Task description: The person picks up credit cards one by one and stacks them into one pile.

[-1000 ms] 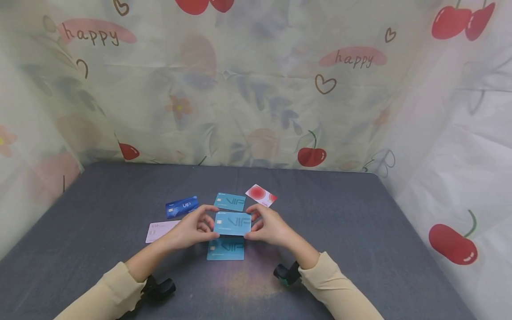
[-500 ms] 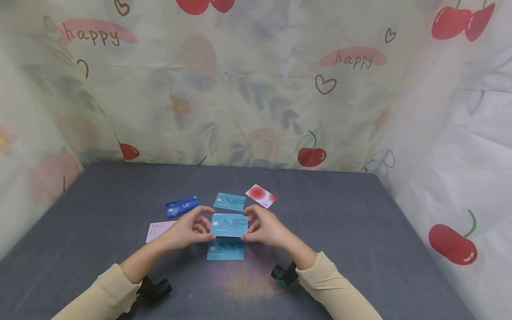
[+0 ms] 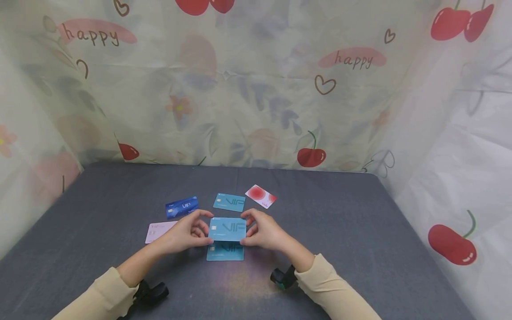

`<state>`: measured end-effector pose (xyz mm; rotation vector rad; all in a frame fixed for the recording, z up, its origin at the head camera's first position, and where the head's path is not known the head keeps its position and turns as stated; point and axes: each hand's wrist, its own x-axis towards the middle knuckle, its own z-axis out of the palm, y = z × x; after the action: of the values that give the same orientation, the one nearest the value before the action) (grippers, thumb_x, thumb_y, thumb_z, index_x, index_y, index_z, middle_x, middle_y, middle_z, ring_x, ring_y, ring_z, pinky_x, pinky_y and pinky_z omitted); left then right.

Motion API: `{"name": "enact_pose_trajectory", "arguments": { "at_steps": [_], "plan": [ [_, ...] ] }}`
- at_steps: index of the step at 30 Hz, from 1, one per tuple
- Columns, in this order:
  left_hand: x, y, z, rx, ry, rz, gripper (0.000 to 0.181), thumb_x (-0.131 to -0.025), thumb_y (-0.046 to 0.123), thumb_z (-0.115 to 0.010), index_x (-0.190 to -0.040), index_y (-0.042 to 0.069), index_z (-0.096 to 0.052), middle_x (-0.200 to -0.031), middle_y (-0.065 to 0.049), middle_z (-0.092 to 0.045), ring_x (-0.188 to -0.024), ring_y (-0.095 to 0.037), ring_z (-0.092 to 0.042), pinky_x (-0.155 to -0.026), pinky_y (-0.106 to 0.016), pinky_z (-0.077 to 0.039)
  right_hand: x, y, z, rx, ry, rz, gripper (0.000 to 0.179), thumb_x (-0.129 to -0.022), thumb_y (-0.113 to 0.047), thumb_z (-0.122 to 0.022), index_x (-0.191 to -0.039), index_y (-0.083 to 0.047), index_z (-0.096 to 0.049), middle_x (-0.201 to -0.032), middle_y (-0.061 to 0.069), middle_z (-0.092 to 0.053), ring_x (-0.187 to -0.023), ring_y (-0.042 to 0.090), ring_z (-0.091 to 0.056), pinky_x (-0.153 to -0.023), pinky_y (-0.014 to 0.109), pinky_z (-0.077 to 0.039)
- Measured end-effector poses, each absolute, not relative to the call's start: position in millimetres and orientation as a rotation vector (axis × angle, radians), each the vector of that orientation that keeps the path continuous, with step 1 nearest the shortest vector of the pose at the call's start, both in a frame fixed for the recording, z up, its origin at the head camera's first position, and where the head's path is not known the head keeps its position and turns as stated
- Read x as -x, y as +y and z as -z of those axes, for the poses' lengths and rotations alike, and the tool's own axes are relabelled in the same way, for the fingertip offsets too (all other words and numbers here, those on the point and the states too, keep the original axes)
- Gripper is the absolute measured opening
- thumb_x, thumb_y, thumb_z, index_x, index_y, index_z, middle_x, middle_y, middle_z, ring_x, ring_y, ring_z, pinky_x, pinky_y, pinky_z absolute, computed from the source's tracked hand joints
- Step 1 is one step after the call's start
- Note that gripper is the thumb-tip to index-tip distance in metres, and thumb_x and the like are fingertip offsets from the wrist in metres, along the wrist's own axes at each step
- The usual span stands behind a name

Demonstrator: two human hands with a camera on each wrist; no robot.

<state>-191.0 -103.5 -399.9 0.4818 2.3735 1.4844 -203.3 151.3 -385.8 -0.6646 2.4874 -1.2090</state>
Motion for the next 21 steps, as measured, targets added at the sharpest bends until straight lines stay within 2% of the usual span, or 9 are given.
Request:
{"name": "enact_pose_trajectory", "arguments": {
  "at_steps": [4, 11, 21],
  "plan": [
    [189.8, -103.7, 399.4, -0.497, 2.356, -1.499, 0.059, -0.079, 0.011, -0.073, -0.128, 0.0, -0.041, -0.091, -0.014, -0.059, -0.071, -0.011, -0.057, -0.061, -0.023, -0.047, 201.8, 152.5, 386.1, 0.724, 2.479, 1.224, 0.053, -0.075, -0.011, -0.076, -0.119, 0.0, -0.049, -0.097, 0.013, -0.053, -0.072, 0.005, -0.059, -0.067, 0.021, -0.052],
    [188.5, -104.0, 400.0, -0.522, 2.353, -1.505, 0.06, -0.078, 0.009, -0.073, -0.127, -0.002, -0.041, -0.09, -0.016, -0.059, -0.07, -0.012, -0.056, -0.059, -0.022, -0.046, 203.2, 151.5, 391.1, 0.646, 2.483, 1.193, 0.055, -0.075, -0.008, -0.076, -0.122, -0.001, -0.049, -0.1, 0.012, -0.053, -0.075, 0.011, -0.06, -0.067, 0.02, -0.052],
    [188.3, -105.4, 403.2, -0.556, 2.343, -1.494, 0.059, -0.078, 0.009, -0.073, -0.127, -0.002, -0.041, -0.089, -0.015, -0.06, -0.072, -0.013, -0.057, -0.06, -0.021, -0.047, 198.7, 150.3, 390.6, 0.614, 2.467, 1.189, 0.055, -0.074, -0.008, -0.076, -0.122, -0.001, -0.049, -0.101, 0.014, -0.053, -0.076, 0.012, -0.06, -0.067, 0.021, -0.052]
  ]
}}
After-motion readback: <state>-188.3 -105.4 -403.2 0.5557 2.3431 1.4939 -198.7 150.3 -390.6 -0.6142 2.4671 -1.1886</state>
